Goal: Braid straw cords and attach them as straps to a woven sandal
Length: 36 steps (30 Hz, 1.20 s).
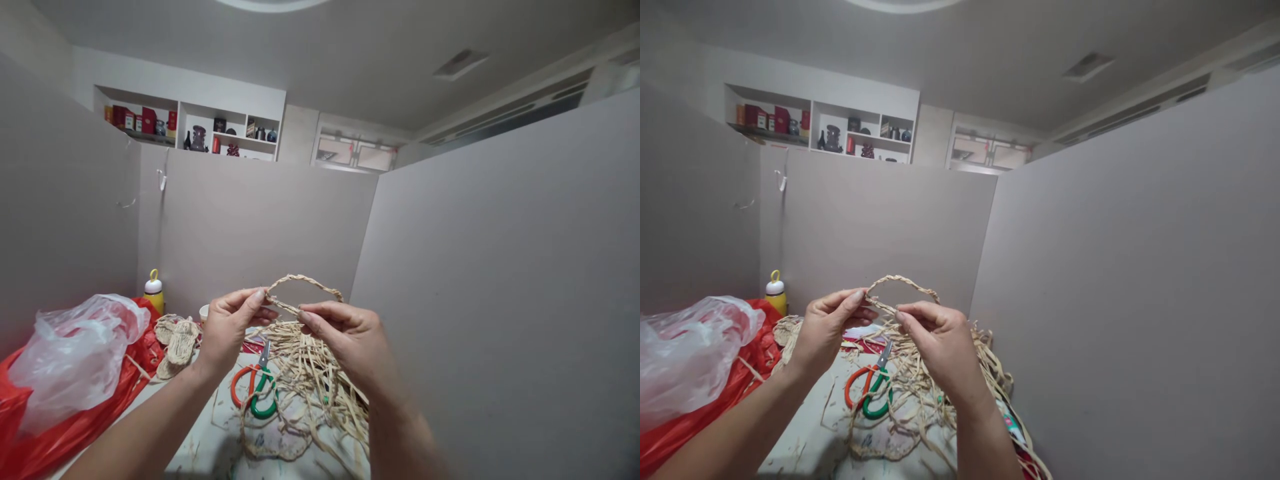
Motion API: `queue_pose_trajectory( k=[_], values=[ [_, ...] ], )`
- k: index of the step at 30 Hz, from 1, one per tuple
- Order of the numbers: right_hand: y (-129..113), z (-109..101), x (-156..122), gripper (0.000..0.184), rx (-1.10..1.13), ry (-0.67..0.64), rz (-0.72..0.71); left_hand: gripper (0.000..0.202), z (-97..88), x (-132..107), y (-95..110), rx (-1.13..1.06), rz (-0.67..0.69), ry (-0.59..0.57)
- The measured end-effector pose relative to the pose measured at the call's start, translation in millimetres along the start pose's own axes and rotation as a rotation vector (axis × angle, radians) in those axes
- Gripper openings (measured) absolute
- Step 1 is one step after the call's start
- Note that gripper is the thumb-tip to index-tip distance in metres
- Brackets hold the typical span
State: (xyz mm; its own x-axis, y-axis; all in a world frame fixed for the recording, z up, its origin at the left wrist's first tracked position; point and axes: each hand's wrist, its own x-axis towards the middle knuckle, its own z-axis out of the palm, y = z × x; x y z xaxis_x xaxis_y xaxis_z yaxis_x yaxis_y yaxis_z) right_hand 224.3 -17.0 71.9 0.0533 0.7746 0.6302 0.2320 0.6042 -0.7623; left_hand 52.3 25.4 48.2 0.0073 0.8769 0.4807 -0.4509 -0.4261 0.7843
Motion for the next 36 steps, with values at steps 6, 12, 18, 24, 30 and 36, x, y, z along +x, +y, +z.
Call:
queue_pose_trajectory(
  k=[6, 12, 18, 24, 30, 36],
  values=[
    [0, 0, -2, 0.012, -0.002, -0.029, -0.003, 0.030, 1.0, 1, 1, -0.009, -0.011, -0.066],
    [0, 0, 0, 0.015, -0.024, -0.056, -0.004, 0.026, -1.5, 3, 0, -0.065, -0.065, -0.104],
    [1, 0, 1, 0.020, -0.058, -0.113, 0.009, 0.020, -2.6, 3, 0, -0.084, -0.013, -0.084],
    [-9, -17, -15, 0.022, -0.139, 0.160, -0.129, 0.022, -14.7, 13, 9, -0.016, -0.034, -0.064],
    [-15, -11, -16, 0.016, -0.350, 0.163, -0.444, 0.019, -10.6, 8, 17, 0.163, -0.140, -0.253],
    [0, 2, -3, 0.016, -0.394, -0.170, -0.245, 0.017, -2.8, -4, 13, 0.179, -0.156, -0.331]
  ],
)
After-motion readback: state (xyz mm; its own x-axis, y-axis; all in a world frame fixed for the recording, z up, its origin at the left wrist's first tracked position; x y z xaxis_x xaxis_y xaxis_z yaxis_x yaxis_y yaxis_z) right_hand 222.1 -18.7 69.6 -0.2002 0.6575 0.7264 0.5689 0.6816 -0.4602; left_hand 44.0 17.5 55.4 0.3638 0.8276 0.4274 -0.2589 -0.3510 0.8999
